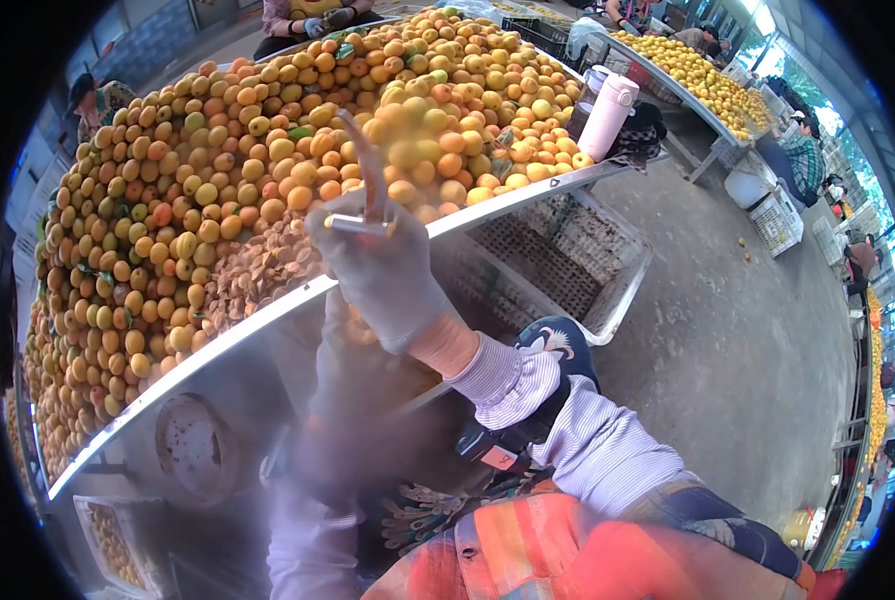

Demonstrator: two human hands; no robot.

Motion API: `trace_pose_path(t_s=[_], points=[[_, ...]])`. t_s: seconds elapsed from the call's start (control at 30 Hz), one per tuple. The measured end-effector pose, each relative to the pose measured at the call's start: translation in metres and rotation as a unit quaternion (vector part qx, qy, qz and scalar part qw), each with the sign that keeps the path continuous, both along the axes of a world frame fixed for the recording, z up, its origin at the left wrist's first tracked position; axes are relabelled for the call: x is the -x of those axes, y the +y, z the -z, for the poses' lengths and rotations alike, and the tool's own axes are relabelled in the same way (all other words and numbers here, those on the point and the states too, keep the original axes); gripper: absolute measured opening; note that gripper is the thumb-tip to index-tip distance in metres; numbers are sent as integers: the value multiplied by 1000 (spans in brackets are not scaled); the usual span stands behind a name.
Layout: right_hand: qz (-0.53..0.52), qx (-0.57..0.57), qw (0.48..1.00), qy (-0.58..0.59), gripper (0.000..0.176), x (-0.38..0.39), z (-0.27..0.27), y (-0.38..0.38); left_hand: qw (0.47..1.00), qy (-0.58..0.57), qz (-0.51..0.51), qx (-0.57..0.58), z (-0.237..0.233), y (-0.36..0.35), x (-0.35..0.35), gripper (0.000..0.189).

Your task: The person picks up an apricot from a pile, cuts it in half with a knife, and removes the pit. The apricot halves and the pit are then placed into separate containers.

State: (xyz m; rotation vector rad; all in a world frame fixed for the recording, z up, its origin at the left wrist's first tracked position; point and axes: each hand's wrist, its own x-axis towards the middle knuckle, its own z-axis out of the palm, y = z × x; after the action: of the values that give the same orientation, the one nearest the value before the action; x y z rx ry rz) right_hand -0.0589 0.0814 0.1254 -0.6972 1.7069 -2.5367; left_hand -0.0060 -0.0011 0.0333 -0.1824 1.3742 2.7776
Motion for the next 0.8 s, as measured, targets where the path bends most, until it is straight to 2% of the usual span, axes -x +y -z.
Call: trace_pose_path(t_s=[0.03,0.07,0.1,0.13,0.17,0.2,0.23,0.27,0.3,0.33,0.37,0.43,0.47,0.57,0.7,0.77,0.8], points=[[29,-21,999,26,16,-2,6,-4,1000,0,-1,0,-1,3,1,52],[57,-43,996,51,18,-4,9,-7,997,-34,-49,-40,-2,11,2,49],[54,-33,996,68,19,-5,12,-9,990,-68,-97,-81,-3,15,3,47],[54,-34,996,68,19,-4,18,-10,990,-68,-96,-81,3,14,6,47],[85,-84,979,168,19,-1,27,-11,980,37,-157,113,15,12,11,47],[113,-134,948,265,19,1,34,-11,919,139,-210,302,28,9,16,46],[148,-144,944,259,20,0,30,-12,810,234,-252,475,26,8,17,46],[145,-143,944,259,20,4,27,-11,809,232,-254,477,23,5,13,46],[59,-40,996,55,16,11,24,-8,948,72,-168,261,20,3,7,47],[-29,65,986,-152,15,18,21,-5,993,-94,-65,19,16,3,4,49],[-26,65,986,-151,15,24,20,-2,980,-172,-56,-84,18,6,9,52],[-37,95,954,-282,15,37,23,2,976,-193,-41,-88,8,9,7,53],[-36,95,954,-282,15,40,27,5,971,-218,-30,-89,5,9,6,53],[-85,146,918,-358,9,57,49,13,978,-194,-26,-66,8,14,6,56],[-72,141,894,-419,10,65,57,17,981,-185,2,-55,12,16,6,56],[-123,170,869,-448,15,67,58,18,987,-145,-66,31,-9,23,0,55],[-121,173,868,-449,15,70,67,19,987,-146,-64,33,-3,22,2,55]])
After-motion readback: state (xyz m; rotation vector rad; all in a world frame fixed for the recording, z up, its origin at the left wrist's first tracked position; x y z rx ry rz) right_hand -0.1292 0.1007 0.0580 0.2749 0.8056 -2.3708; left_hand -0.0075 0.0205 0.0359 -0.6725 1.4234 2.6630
